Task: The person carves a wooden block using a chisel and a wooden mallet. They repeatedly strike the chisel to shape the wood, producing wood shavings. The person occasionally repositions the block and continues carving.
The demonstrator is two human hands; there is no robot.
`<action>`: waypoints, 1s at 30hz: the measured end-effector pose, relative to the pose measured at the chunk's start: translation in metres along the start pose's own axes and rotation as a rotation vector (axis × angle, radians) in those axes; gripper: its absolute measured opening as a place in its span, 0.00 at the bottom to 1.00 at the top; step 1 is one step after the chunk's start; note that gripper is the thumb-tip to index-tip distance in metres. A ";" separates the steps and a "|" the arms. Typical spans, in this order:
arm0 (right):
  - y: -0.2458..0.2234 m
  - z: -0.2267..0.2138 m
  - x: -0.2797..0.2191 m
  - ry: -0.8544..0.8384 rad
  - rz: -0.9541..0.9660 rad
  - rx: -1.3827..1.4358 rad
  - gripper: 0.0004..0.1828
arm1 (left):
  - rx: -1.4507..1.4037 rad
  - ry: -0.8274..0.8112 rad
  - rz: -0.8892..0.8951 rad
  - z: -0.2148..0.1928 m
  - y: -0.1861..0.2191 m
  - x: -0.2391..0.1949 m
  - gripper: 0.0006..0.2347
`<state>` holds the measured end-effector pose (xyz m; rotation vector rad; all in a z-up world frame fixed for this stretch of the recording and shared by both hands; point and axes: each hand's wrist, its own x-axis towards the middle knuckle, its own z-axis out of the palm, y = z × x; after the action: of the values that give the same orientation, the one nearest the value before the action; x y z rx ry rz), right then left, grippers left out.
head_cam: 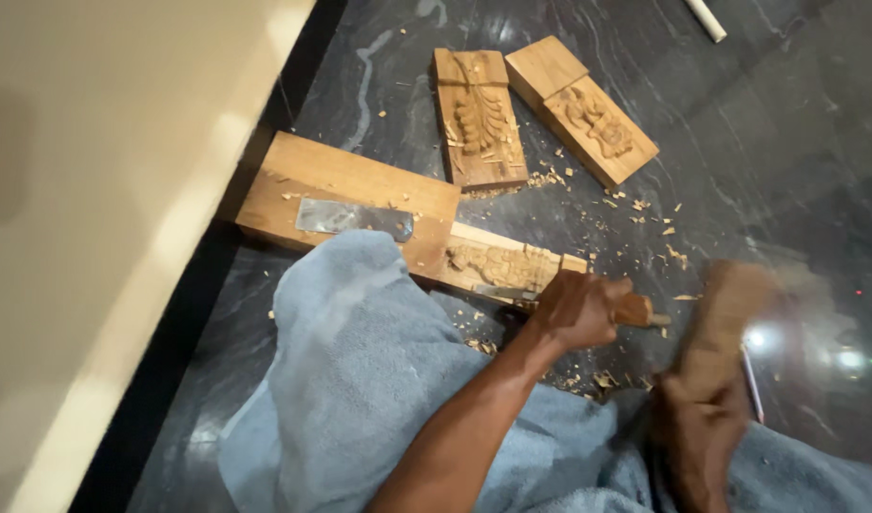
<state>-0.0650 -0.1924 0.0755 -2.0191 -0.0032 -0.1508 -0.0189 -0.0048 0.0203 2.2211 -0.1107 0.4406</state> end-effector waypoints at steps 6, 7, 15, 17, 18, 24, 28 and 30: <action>0.019 -0.007 0.007 -0.107 -0.027 0.023 0.25 | 0.015 0.027 0.030 0.001 -0.005 0.004 0.10; 0.027 -0.008 0.009 -0.012 0.049 0.093 0.24 | 0.004 0.027 0.030 0.003 -0.005 0.002 0.09; 0.076 -0.003 0.016 -0.074 0.101 0.077 0.16 | -0.003 0.102 0.049 0.006 -0.011 -0.002 0.10; 0.073 -0.007 0.016 -0.110 -0.016 0.077 0.19 | -0.013 0.108 0.034 0.007 -0.009 -0.008 0.09; 0.068 -0.009 0.017 -0.176 -0.138 -0.001 0.26 | -0.012 0.115 0.032 0.004 -0.010 -0.006 0.08; 0.019 -0.027 0.011 0.075 0.017 0.035 0.24 | -0.051 0.144 0.096 -0.010 -0.003 -0.003 0.09; -0.011 -0.052 0.013 0.177 -0.002 0.022 0.18 | -0.061 0.086 0.173 -0.010 0.012 -0.005 0.09; -0.017 -0.068 0.012 0.182 -0.019 0.052 0.15 | -0.055 0.032 0.162 -0.012 0.015 -0.006 0.11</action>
<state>-0.0618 -0.2468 0.1217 -1.9474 0.0881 -0.3422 -0.0314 -0.0058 0.0357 2.1585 -0.2842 0.5553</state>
